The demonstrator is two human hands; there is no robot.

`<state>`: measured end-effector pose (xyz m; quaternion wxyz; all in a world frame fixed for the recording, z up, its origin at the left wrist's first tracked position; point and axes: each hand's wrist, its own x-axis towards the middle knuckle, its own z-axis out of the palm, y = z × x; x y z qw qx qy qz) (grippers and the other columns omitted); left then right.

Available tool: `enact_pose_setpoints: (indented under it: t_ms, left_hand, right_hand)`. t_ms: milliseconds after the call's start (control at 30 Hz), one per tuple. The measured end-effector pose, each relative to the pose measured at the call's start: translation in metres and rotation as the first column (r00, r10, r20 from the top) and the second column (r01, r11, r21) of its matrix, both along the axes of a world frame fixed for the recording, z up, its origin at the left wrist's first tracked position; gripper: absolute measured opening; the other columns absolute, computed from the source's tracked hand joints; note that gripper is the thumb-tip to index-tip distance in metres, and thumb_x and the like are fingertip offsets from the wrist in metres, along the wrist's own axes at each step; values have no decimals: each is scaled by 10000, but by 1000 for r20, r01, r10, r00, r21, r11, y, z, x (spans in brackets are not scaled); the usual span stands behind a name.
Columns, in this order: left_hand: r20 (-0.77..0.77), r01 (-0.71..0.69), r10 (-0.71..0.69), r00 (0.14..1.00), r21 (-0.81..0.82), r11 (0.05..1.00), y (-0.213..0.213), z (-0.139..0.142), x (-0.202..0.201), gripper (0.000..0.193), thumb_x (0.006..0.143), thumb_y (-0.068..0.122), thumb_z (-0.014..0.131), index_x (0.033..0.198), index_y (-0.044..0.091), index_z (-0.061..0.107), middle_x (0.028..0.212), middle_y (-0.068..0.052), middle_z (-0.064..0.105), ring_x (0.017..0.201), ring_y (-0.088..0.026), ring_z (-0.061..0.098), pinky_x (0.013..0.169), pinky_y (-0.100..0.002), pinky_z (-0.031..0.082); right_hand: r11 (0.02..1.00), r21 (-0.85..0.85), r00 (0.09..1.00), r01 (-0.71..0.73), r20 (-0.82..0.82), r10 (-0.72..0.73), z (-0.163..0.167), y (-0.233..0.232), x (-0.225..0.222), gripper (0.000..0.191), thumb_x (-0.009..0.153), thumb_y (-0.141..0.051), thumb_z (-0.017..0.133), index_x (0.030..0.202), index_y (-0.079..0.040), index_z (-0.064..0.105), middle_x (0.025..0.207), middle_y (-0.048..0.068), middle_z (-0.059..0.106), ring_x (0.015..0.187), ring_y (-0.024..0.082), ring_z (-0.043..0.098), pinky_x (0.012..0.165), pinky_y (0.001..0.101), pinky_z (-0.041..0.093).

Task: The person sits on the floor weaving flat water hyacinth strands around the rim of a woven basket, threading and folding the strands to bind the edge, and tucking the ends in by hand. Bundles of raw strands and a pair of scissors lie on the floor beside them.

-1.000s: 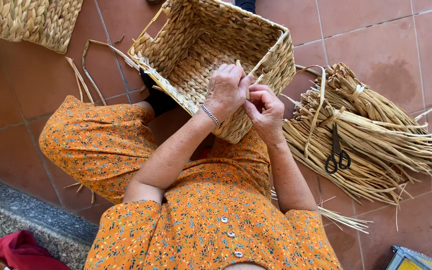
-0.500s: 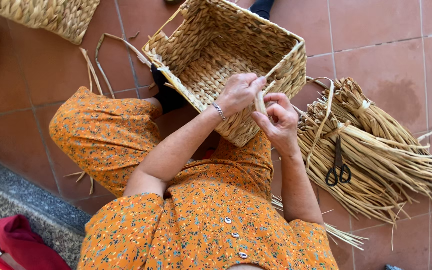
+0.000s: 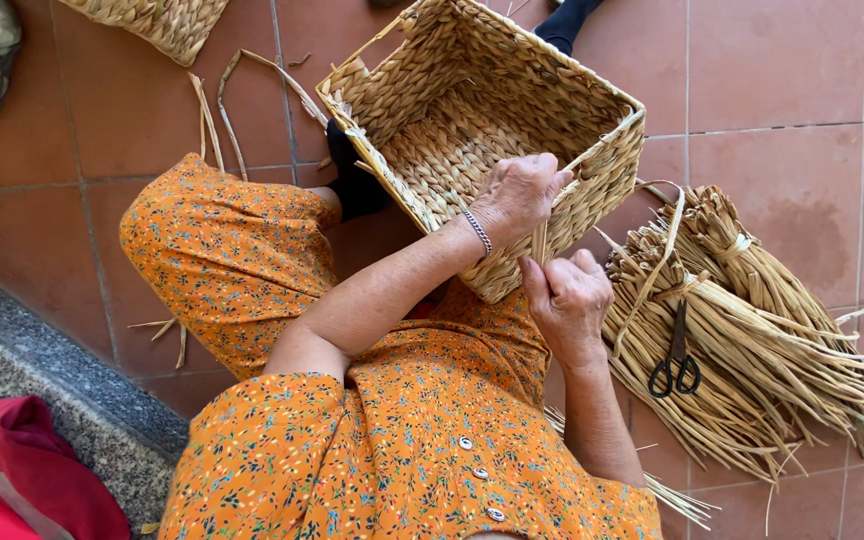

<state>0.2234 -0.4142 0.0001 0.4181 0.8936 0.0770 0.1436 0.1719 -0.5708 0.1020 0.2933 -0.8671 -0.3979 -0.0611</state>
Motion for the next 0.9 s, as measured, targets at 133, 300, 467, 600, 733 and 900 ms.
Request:
enact_pose_setpoints:
  t_ms: [133,300,467,600,733,900]
  left_hand:
    - [-72,11,-13,997,-29,1000,2,-8,1,400,1038,398,578,815,69,621,729,-153,668,724,-373,687,650,-500,535]
    - [-90,28,-65,994,-366,930,18,10,-3,342,1010,337,627,835,54,709,716,-114,684,644,-290,690,617,-440,547]
    - [104,105,-72,992,-362,926,39,60,-50,233,989,140,618,1204,50,633,897,-83,650,736,-256,673,700,-379,572]
    - [493,104,-171,853,161,981,39,85,-86,539,757,108,703,1268,24,555,1040,-181,601,949,-359,620,845,-445,537]
    - [425,62,-89,901,77,995,32,67,-89,386,905,168,746,1262,80,629,1090,-120,677,1042,-296,685,914,-385,590]
    - [-81,-111,81,993,-521,847,47,18,-78,148,1018,204,685,1065,78,745,840,-44,750,756,-177,743,691,-301,607]
  right_hand:
    - [997,46,994,64,-93,-60,-19,-6,-8,402,967,-149,771,659,-52,532,608,110,492,580,271,464,546,415,373]
    - [988,127,980,92,-185,-68,-31,-9,-11,417,977,-128,764,664,-23,508,601,106,457,559,261,425,544,410,345]
    - [975,206,965,83,-260,-27,-13,-16,-16,396,968,-135,764,672,-33,522,606,83,466,548,237,436,532,389,352]
    - [969,245,963,-2,-261,68,5,0,-22,341,961,-133,758,693,-38,569,621,80,516,550,229,495,536,380,385]
    - [951,261,945,-168,-232,230,5,23,-25,317,936,-162,779,719,-21,596,646,109,546,574,255,551,553,379,431]
    - [940,341,750,10,-625,219,-17,23,-5,258,1048,-144,628,816,-55,696,693,18,639,574,108,578,516,288,444]
